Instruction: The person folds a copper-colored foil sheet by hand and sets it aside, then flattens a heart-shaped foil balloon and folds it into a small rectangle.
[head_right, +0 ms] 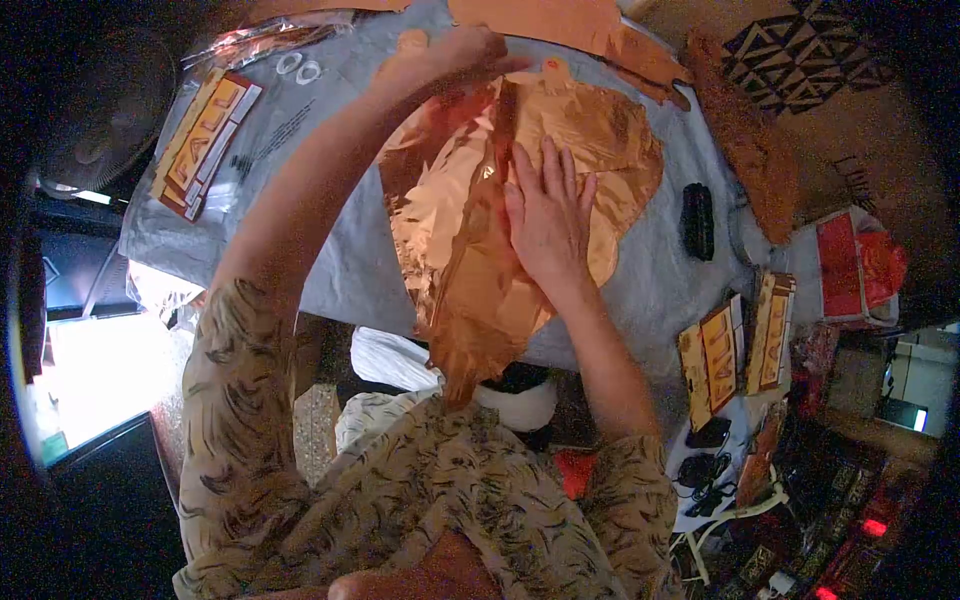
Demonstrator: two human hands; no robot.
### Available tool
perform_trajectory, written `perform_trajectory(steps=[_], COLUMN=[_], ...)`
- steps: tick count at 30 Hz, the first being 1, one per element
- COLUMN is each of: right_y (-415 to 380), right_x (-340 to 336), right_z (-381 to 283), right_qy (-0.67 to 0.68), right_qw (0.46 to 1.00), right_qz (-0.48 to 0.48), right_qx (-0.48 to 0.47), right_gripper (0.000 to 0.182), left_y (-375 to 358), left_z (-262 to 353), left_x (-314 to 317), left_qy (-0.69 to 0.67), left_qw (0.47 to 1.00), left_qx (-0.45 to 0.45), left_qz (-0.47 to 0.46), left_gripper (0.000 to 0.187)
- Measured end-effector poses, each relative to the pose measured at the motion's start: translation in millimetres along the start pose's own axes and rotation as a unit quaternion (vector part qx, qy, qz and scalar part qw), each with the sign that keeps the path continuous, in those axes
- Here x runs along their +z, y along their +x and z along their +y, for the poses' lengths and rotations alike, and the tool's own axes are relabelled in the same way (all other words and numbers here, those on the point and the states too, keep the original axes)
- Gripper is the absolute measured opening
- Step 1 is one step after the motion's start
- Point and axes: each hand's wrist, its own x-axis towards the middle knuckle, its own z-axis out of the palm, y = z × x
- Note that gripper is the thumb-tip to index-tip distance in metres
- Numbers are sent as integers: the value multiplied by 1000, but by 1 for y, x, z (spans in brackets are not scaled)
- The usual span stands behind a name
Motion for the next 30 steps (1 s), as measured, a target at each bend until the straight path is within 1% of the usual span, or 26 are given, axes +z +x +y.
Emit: perform_trajectory(steps=[2,3,5,6,8,9,11,12,14,17,18,20,21,23,24,26,27,29,30], right_y=[-1,-1,-1,-1,0,1,1,1,2,2,3,6,5,6,6,5,4,4,4], right_x=[0,1,2,1,-1,0,1,1,1,9,13,18,17,15,13,6,5,5,5], right_z=[0,0,1,0,-2,-1,0,0,0,4,6,9,12,11,10,4,2,2,2], right_qy=[10,11,-1,0,-2,-1,0,0,4,-7,-5,-35,-34,-29,-25,-8,11,10,10], right_qw=[1000,1000,1000,1000,1000,1000,1000,1000,1000,999,999,998,999,999,999,1000,1000,1000,1000], right_qz=[2,-1,9,7,8,7,11,10,18,39,38,46,24,18,13,10,7,5,2], right_qx=[1,4,-3,-4,-1,-2,3,4,0,-9,-14,-7,-16,-17,-14,-9,-3,-2,-1], right_gripper=[53,53,53,53,52,52,51,51,52,54,54,56,54,54,54,54,54,54,55], left_y=[5,9,10,8,12,18,36,41,41,26,20,14,12,11,8,3,6,13,14], left_z=[5,8,25,31,34,33,24,24,32,35,39,44,42,40,38,32,33,39,42], left_x=[4,5,-17,-24,-24,-19,0,5,-2,-14,-16,-14,-15,-16,-15,-13,-13,-20,-22], left_qy=[63,62,48,47,111,112,26,25,24,19,19,33,33,70,69,-27,-27,-40,-41], left_qw=[994,994,996,996,984,984,989,989,989,988,989,995,995,990,991,995,995,990,990], left_qx=[80,80,14,12,59,58,60,60,28,23,18,-3,-7,16,16,74,74,-14,-15], left_qz=[46,42,-69,-70,-124,-124,-130,-131,-142,-149,-148,-90,-89,-118,-117,-56,-56,-133,-132], left_gripper=[70,70,74,74,64,64,53,53,49,47,47,62,62,63,63,62,62,54,54])
